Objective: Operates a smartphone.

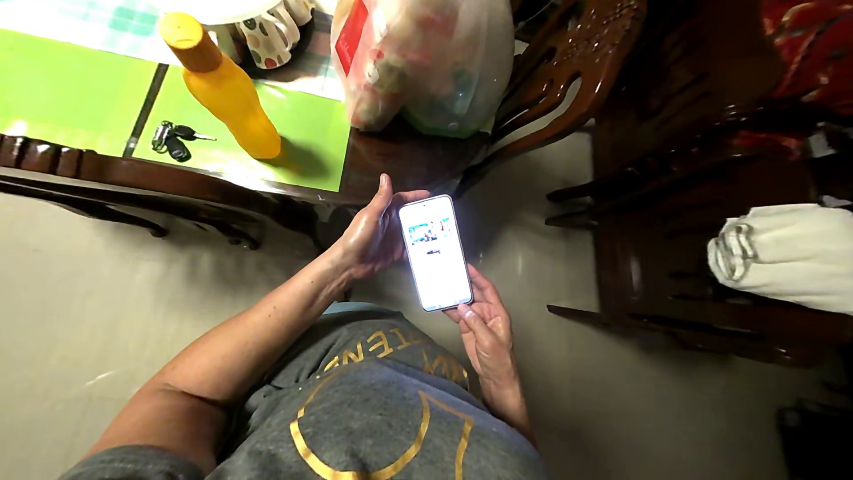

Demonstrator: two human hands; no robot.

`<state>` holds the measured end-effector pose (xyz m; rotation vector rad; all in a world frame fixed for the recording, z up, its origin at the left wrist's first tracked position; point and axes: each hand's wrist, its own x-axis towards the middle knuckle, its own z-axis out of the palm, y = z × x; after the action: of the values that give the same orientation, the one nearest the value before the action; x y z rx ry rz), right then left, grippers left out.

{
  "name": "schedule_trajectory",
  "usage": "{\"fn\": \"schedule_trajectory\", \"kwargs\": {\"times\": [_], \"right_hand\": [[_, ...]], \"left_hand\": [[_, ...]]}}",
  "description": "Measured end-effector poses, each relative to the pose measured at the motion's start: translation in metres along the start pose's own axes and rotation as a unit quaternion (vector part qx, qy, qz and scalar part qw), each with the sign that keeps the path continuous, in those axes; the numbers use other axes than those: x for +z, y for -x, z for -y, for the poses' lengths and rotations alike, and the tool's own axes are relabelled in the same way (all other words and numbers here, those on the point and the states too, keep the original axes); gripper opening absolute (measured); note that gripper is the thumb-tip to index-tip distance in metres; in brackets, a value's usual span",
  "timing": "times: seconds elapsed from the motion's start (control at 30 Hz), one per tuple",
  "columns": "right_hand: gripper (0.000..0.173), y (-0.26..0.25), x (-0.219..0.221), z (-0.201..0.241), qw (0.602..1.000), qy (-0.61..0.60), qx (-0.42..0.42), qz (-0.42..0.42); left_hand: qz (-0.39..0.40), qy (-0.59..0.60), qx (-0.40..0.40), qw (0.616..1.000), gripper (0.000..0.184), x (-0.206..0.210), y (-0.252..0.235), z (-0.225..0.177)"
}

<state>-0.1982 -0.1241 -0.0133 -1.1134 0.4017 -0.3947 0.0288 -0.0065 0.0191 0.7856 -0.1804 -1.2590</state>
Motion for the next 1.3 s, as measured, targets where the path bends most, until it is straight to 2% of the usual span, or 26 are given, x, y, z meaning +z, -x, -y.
{"fn": "schedule_trajectory", "kwargs": {"times": [0.13, 0.37, 0.57, 0.77, 0.93, 1.07, 1.3], "right_hand": [[0.058, 0.000, 0.001, -0.004, 1.000, 0.013, 0.010, -0.010], [0.064, 0.003, -0.001, -0.003, 1.000, 0.012, 0.018, 0.016], [0.050, 0.001, -0.005, -0.004, 0.996, 0.089, 0.022, 0.002], [0.060, -0.001, -0.005, 0.001, 0.989, 0.139, 0.046, 0.022], [0.072, 0.000, -0.007, 0.001, 0.993, 0.065, 0.066, 0.075], [0.077, 0.001, -0.012, -0.007, 0.992, 0.050, 0.046, 0.108], [0.079, 0.001, -0.002, -0.006, 0.990, 0.088, 0.022, 0.108]], "left_hand": [[-0.002, 0.000, 0.001, 1.000, 0.083, -0.002, 0.003, 0.001], [-0.019, -0.024, 0.001, 1.000, 0.083, -0.003, 0.004, 0.004], [-0.011, -0.026, -0.013, 1.000, 0.084, -0.004, 0.004, 0.007], [-0.015, -0.014, -0.035, 0.999, 0.084, -0.003, 0.003, 0.013], [-0.014, -0.030, -0.033, 0.999, 0.084, -0.001, 0.005, 0.012], [-0.005, -0.033, -0.023, 0.999, 0.084, 0.000, 0.006, 0.009], [-0.005, -0.034, -0.024, 0.999, 0.081, 0.001, 0.009, 0.006]]}}
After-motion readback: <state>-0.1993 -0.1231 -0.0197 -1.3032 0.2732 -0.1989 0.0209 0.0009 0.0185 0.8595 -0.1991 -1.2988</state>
